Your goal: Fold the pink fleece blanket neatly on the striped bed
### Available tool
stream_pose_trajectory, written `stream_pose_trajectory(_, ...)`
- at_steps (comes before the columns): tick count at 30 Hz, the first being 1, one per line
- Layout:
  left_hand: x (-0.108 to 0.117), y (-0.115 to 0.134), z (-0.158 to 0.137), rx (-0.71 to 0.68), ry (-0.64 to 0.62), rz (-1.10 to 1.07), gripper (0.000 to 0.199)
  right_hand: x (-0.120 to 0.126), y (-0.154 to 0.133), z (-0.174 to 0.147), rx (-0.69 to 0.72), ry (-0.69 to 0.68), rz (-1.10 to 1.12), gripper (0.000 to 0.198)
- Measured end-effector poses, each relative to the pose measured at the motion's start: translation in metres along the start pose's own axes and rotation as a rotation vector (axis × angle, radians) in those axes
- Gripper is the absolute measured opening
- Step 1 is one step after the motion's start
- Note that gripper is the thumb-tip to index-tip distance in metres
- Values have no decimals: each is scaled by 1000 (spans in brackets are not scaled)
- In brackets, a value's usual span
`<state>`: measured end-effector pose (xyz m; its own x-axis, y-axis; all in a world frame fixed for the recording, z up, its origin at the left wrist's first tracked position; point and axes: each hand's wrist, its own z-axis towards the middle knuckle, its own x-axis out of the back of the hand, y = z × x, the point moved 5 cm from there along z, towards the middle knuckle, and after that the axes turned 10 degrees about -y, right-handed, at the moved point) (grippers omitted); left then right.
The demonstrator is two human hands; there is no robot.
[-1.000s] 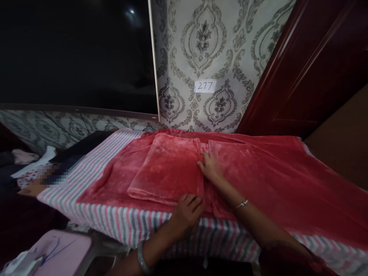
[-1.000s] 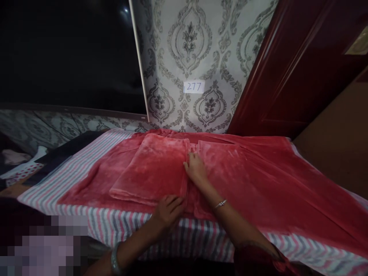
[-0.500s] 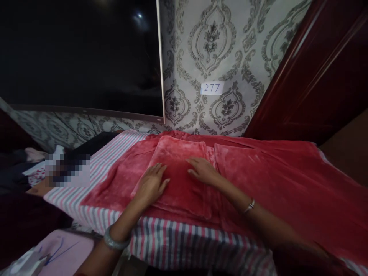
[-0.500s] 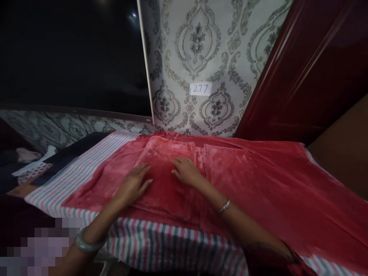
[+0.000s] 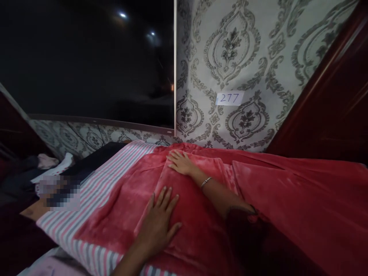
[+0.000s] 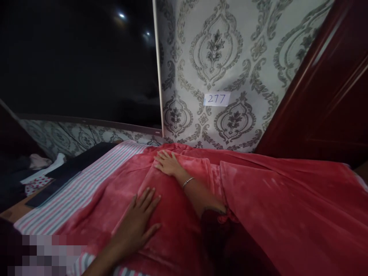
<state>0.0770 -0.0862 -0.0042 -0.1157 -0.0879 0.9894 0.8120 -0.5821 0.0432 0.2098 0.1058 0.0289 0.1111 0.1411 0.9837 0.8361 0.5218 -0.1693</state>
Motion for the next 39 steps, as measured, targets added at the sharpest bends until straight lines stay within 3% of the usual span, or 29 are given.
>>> stream_pose_trajectory(7, -26, 4, -16, 0, 175, 154, 84, -26, 41, 21, -179, -70, 71, 64)
stream_pose_trajectory(19, -27, -4, -9, -22, 193, 108, 69, -12, 49, 18, -243, -68, 111, 65)
stream_pose_trajectory(22, -29, -6, -6, -6, 144, 71, 66, -5, 67, -12, -355, -72, 42, 66)
stream_pose_trajectory(27, -26, -8, -1, 36, 60, -10, 63, 3, 118, -96, -563, -79, 26, 62)
stream_pose_trajectory(30, -19, -7, 2, 39, 25, -48, 62, 11, 132, -135, -629, -75, 35, 62)
stream_pose_trajectory(33, -12, -5, 5, 35, 4, -62, 63, 17, 123, -159, -616, -1, 37, 64)
stream_pose_trajectory(36, -7, -2, 8, 36, -27, -44, 64, 11, 98, -174, -498, 90, 13, 67)
stream_pose_trajectory(39, -4, 0, 11, 46, -55, -33, 64, -11, 79, -188, -431, 8, 58, 67)
